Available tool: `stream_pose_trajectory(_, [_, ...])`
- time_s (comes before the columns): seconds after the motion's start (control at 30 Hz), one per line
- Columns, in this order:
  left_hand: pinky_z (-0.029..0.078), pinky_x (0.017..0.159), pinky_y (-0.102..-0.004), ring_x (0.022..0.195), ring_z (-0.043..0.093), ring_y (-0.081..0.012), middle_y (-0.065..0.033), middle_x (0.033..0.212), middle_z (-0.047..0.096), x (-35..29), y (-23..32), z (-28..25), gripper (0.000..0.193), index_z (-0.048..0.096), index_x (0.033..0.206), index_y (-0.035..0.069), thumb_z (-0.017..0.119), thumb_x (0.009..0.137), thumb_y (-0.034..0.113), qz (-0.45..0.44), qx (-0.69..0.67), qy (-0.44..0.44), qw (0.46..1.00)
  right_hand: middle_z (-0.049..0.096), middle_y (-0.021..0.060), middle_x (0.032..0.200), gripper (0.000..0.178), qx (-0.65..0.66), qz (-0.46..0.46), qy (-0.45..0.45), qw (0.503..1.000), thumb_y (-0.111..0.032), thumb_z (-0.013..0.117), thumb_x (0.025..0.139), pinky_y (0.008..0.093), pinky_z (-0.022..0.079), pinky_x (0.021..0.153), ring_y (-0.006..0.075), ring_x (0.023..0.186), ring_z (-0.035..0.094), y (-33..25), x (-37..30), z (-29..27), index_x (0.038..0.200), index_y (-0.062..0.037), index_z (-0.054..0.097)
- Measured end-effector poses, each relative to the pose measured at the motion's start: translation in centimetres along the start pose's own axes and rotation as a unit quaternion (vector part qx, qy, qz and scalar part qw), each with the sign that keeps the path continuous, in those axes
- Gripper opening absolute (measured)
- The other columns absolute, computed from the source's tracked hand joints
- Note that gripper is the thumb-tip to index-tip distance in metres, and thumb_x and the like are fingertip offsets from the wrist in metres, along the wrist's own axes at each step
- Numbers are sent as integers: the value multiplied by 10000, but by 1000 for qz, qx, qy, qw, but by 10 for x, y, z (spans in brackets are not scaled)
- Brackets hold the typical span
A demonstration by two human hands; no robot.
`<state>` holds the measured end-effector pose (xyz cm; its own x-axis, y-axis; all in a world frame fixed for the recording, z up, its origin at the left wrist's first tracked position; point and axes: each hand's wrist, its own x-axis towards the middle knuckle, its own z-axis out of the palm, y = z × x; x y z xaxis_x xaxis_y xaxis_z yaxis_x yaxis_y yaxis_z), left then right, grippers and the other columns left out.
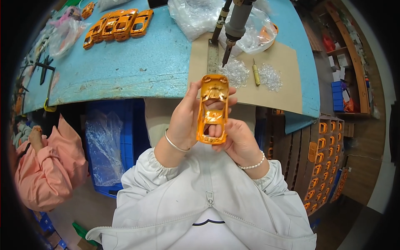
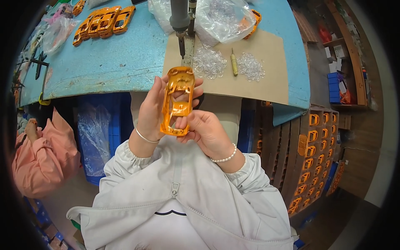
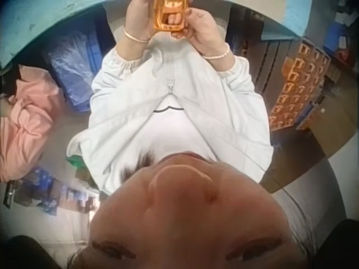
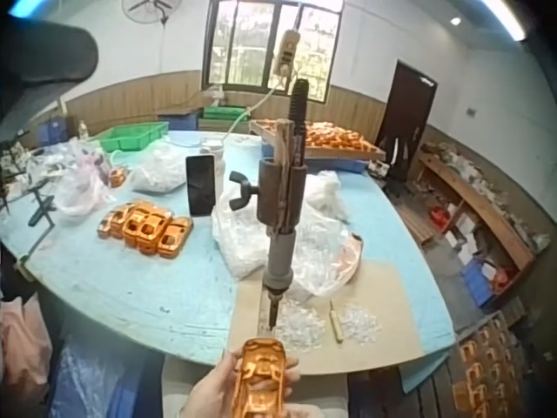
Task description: Assembling yellow toy cars using an electric screwdriver on a production line.
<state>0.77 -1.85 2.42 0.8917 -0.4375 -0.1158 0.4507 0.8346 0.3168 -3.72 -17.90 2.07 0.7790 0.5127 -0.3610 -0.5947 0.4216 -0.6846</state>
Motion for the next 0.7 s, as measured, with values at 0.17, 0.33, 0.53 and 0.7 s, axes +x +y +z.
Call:
stream_pose_trajectory(0.17, [479,986,-437,1226,518,-373,-271,1345,464,9,3,16,565,185,1449,37,425,1022,319,49,68,-66,994,585,90,941,445,72,-64,-38,995,-459,568,939,233,556,603,155,693,658,-24,-4,15,890,-18,603])
stream_pose_trajectory(0.33, [452,1016,-456,1264,484,-397,-264,1380,432,11,3,22,585,200,1447,32,482,1001,284,63,71,-91,991,578,93,923,472,87,-79,-29,993,-486,573,925,224,559,572,151,646,656,-32,-13,19,862,-19,597])
stream_pose_trajectory(0.53, [436,1045,-442,1297,456,-376,-293,1440,358,11,1,26,603,232,1480,53,428,1007,371,85,130,-85,984,580,91,926,481,110,-77,-30,990,-491,549,936,212,560,559,152,620,665,-35,-9,20,859,-19,598])
stream_pose_trajectory(0.7, [440,1042,-439,1303,450,-376,-286,1446,355,10,2,30,587,244,1479,57,407,1013,375,73,142,-78,984,581,87,930,491,111,-81,-24,990,-497,527,945,202,564,567,148,624,675,-37,-10,19,863,-19,600])
